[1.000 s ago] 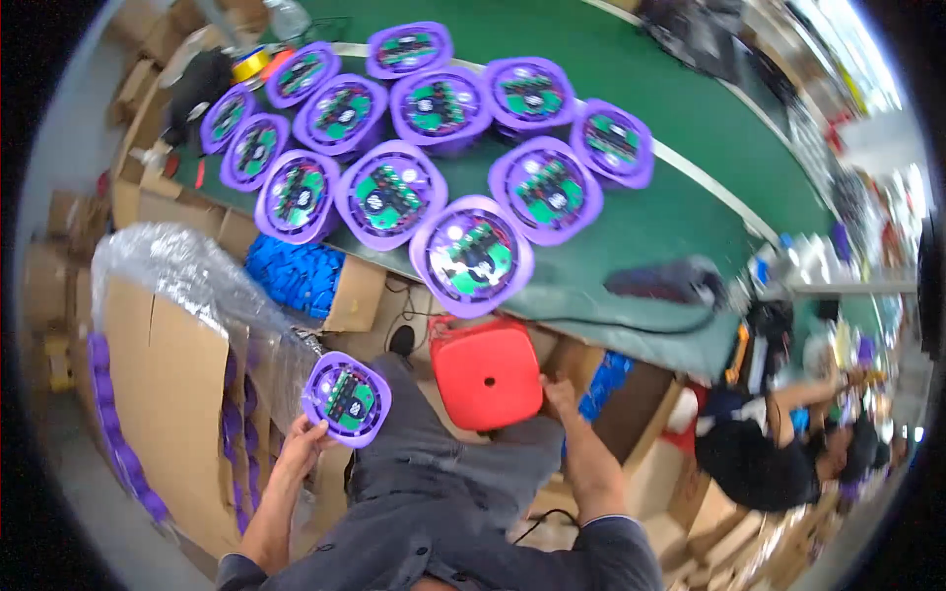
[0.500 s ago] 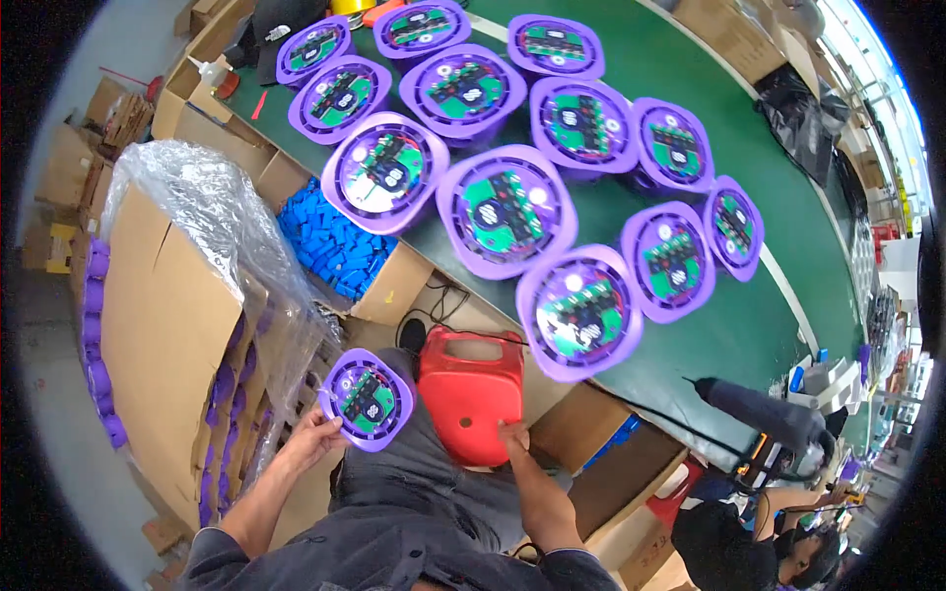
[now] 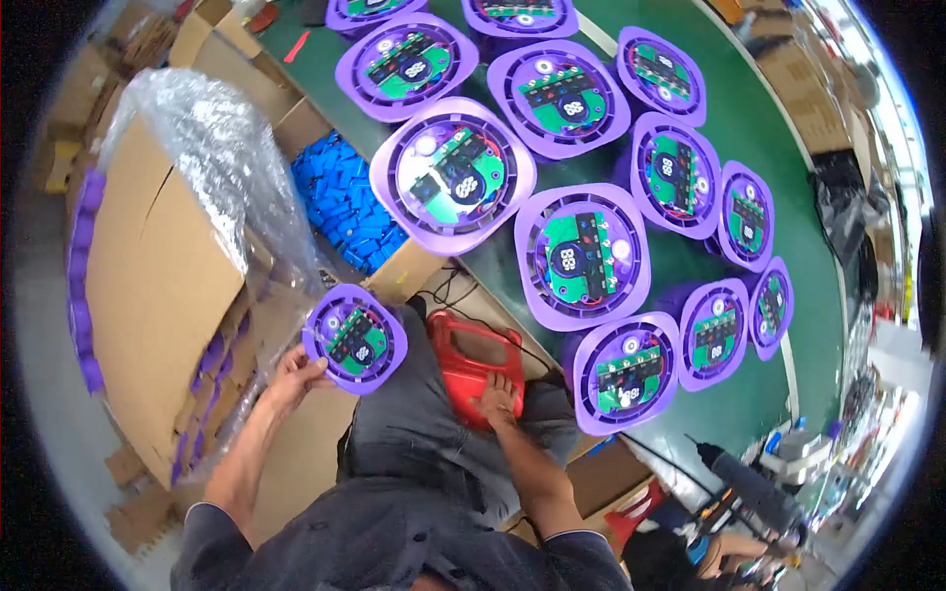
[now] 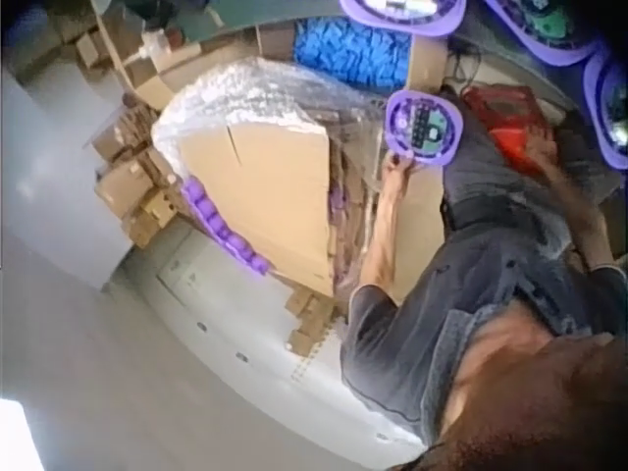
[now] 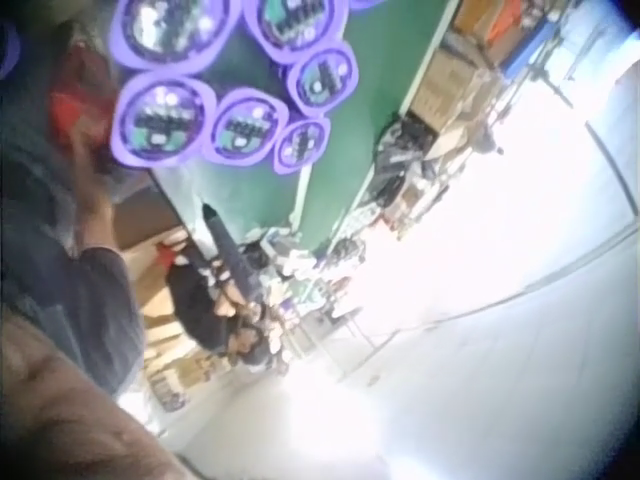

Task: The person assembles components into purple plastic housings by hand, using a handheld power screwdriver to secure circuit boards, blue caps, and cooling fans into the housings.

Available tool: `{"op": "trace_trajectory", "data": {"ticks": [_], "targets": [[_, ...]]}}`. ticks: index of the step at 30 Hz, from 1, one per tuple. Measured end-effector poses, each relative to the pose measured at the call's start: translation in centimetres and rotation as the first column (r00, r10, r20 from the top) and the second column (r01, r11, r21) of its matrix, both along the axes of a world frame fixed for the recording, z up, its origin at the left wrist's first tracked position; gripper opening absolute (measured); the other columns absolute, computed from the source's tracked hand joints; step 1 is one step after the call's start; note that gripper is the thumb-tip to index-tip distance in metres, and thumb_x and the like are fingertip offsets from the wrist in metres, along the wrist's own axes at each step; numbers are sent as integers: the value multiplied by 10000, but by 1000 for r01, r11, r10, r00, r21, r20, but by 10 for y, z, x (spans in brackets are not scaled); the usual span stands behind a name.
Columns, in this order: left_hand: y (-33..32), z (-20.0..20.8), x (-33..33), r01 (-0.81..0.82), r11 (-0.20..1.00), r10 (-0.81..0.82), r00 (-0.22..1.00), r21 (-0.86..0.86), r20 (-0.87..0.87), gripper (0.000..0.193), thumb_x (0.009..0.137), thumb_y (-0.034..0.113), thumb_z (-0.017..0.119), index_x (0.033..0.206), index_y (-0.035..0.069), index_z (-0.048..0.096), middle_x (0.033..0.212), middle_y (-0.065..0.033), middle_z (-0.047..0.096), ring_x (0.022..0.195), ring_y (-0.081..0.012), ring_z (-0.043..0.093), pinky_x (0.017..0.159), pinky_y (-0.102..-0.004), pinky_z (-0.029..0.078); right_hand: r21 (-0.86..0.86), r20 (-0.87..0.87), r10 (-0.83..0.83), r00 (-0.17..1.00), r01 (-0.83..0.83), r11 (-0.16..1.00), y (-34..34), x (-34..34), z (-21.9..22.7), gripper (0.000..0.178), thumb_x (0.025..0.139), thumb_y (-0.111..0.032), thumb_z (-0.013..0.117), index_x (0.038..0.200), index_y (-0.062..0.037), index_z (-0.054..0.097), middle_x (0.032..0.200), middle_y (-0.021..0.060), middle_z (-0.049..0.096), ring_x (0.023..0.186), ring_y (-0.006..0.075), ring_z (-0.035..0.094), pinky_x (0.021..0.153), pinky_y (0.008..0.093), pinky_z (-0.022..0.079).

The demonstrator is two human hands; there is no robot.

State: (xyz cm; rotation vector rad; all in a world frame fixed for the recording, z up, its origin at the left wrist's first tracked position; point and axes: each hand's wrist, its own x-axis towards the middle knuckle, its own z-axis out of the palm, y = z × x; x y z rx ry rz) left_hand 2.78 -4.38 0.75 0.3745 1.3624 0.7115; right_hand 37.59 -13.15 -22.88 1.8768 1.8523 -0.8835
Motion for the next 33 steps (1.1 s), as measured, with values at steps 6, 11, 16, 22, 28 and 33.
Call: {"op": "trace_trajectory", "data": {"ticks": [6,11,16,22,28,33], "targets": [[-44,-19,59,-77,978,67,996,195,57,333,807,140,594,1101,18,496,995,-74,599,854,-184,606,765,-364,514,-560,-182,339,923,-381,736,18,38,-42,442,786,-261,507,1190,-79,494,1252,145,454,1149,315,436,933,384,375],[-31,-54,114,23,952,-85,978,304,190,324,812,144,588,1098,19,497,1009,-83,593,880,-184,599,744,-356,524,115,-181,18,983,3,993,-27,70,-110,346,799,-283,436,980,-63,633,1037,185,583,1004,274,555,760,389,470],[-56,-44,120,132,912,-204,968,389,149,326,817,137,578,1114,36,490,1019,-73,584,876,-177,596,744,-342,523,-135,-110,-79,991,64,989,-7,67,-18,344,794,-343,449,1007,-144,632,1062,116,595,978,249,576,780,383,464],[-93,-54,92,123,895,-150,988,428,29,400,801,162,600,1154,44,456,1065,-68,560,894,-180,588,751,-361,511,-135,-107,-112,988,98,986,-8,70,13,397,752,-348,535,1021,-68,614,1082,141,576,993,291,565,803,406,457],[-120,-59,72,112,874,-128,992,472,0,341,819,137,573,1132,51,470,1027,-71,574,882,-181,594,709,-324,525,-60,-189,-187,964,179,982,-16,74,-32,383,747,-340,551,1027,-88,622,1090,110,581,995,262,570,815,372,464],[-119,-59,84,110,880,-123,992,463,0,293,811,96,576,1086,47,484,992,-84,589,841,-192,609,655,-315,543,25,-194,-220,956,229,973,-28,76,-11,349,763,-302,540,1020,-83,627,1077,97,592,996,248,572,823,358,462]]}}
